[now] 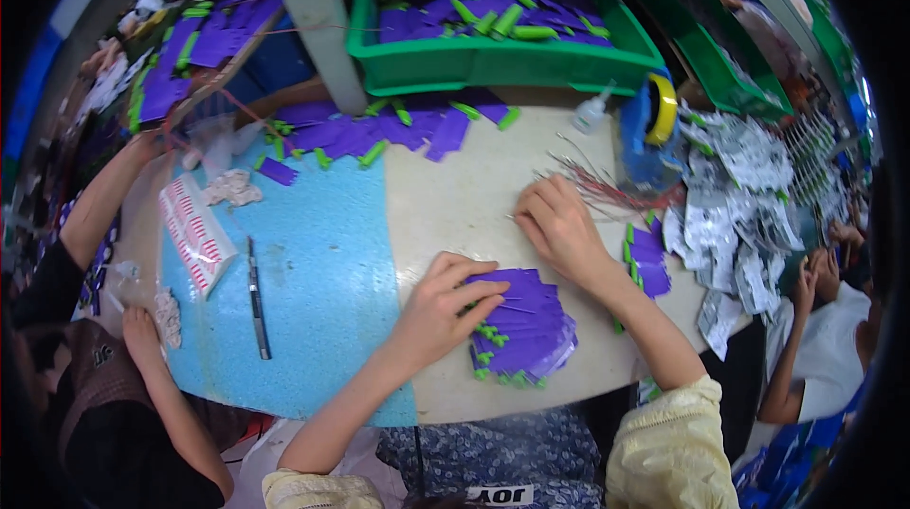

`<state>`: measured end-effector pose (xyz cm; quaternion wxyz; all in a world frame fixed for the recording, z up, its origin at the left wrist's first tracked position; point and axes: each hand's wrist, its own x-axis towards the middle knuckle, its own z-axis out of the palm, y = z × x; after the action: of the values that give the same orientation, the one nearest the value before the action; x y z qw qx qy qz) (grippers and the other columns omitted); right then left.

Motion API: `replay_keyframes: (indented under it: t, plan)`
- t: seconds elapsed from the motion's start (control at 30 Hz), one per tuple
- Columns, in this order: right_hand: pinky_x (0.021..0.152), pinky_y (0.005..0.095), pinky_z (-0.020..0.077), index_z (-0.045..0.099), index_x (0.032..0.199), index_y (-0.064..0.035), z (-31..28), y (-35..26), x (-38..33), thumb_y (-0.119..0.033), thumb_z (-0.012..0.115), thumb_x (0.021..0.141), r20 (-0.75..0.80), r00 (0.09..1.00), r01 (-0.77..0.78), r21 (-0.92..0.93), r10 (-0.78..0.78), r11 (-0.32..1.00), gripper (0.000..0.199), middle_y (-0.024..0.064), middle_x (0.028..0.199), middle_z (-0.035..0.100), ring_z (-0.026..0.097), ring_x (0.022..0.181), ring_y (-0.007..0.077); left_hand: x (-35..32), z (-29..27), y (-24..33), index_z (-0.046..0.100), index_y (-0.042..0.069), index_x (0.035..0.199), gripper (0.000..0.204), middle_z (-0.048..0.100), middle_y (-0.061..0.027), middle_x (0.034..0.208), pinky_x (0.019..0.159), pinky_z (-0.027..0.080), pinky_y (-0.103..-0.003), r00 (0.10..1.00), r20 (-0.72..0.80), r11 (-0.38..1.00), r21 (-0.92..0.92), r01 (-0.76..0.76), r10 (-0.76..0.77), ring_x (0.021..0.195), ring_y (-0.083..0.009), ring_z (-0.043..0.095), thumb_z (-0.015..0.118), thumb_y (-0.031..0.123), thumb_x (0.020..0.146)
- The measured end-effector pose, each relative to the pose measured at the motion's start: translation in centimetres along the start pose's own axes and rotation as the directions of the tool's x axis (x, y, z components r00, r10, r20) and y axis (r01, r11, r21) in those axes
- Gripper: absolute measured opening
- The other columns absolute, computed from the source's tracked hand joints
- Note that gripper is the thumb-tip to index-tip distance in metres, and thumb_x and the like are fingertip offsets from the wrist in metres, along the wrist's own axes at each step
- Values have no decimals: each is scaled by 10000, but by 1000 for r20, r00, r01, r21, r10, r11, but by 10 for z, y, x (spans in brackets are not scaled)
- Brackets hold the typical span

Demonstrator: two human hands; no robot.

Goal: The person assembles plastic and electronic components by attaching green plastic clips and wires to purple plastic parts. A mallet is occasionally used to secure the parts together.

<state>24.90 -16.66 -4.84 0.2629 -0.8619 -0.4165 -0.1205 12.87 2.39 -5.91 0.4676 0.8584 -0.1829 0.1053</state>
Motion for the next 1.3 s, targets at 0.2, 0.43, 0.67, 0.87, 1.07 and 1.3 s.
replay_keyframes:
  t: [0.2, 0.43, 0.67, 0.87, 1.07, 1.3]
  plan:
    - [569, 250, 442, 611, 889, 29, -85, -63, 17, 79, 690, 786, -261, 954, -55, 322, 145, 945, 139, 88, 764, 615, 570, 608, 154, 28, -9, -17, 716, 44, 1075, 279, 645, -78, 1145, 901, 503, -370, 995, 78, 990, 120, -77, 68, 1029, -275, 556, 716, 85, 799]
    - [603, 381, 483, 599, 862, 18, -39, -24, -1, 13, 638, 830, 49, 965, -264, 161, 259, 951, 51, 141, 798, 566, 618, 690, 293, 58, 5, -30, 651, 39, 1182, 398, 555, -134, 1064, 781, 512, -363, 994, 94, 994, 91, -60, 51, 891, -276, 572, 693, 34, 787]
    - [551, 349, 442, 680, 785, 25, -6, -2, 19, 27, 736, 700, 204, 964, -228, 313, 169, 922, 101, 111, 694, 595, 567, 577, 223, 59, 12, -31, 471, 7, 1330, 768, 616, -143, 1053, 761, 548, -341, 979, 119, 955, -228, 190, -166, 863, -254, 625, 821, -5, 646]
    - [542, 343, 439, 728, 877, 21, -24, -15, -2, 15, 697, 763, 438, 830, -528, 414, 346, 742, 119, 122, 702, 616, 576, 579, 214, 57, 15, -32, 545, 44, 1282, 724, 667, -113, 1071, 800, 566, -321, 993, 23, 979, -169, 114, -112, 863, -220, 662, 849, 24, 626]
    - [506, 301, 375, 740, 937, 16, -21, -8, -6, 28, 686, 804, 433, 846, -501, 446, 311, 742, 144, 77, 672, 565, 498, 564, 119, 53, 18, -33, 557, 21, 1201, 615, 619, -123, 1008, 813, 546, -349, 991, 29, 969, -208, 135, -132, 933, -265, 638, 822, 21, 646]
    - [511, 318, 389, 729, 907, 25, -24, -11, -4, 41, 681, 774, 419, 865, -460, 443, 276, 769, 142, 96, 700, 563, 530, 567, 184, 55, 17, -30, 569, 27, 1168, 580, 603, -125, 994, 825, 540, -349, 993, 26, 971, -204, 122, -119, 918, -258, 647, 817, 36, 644]
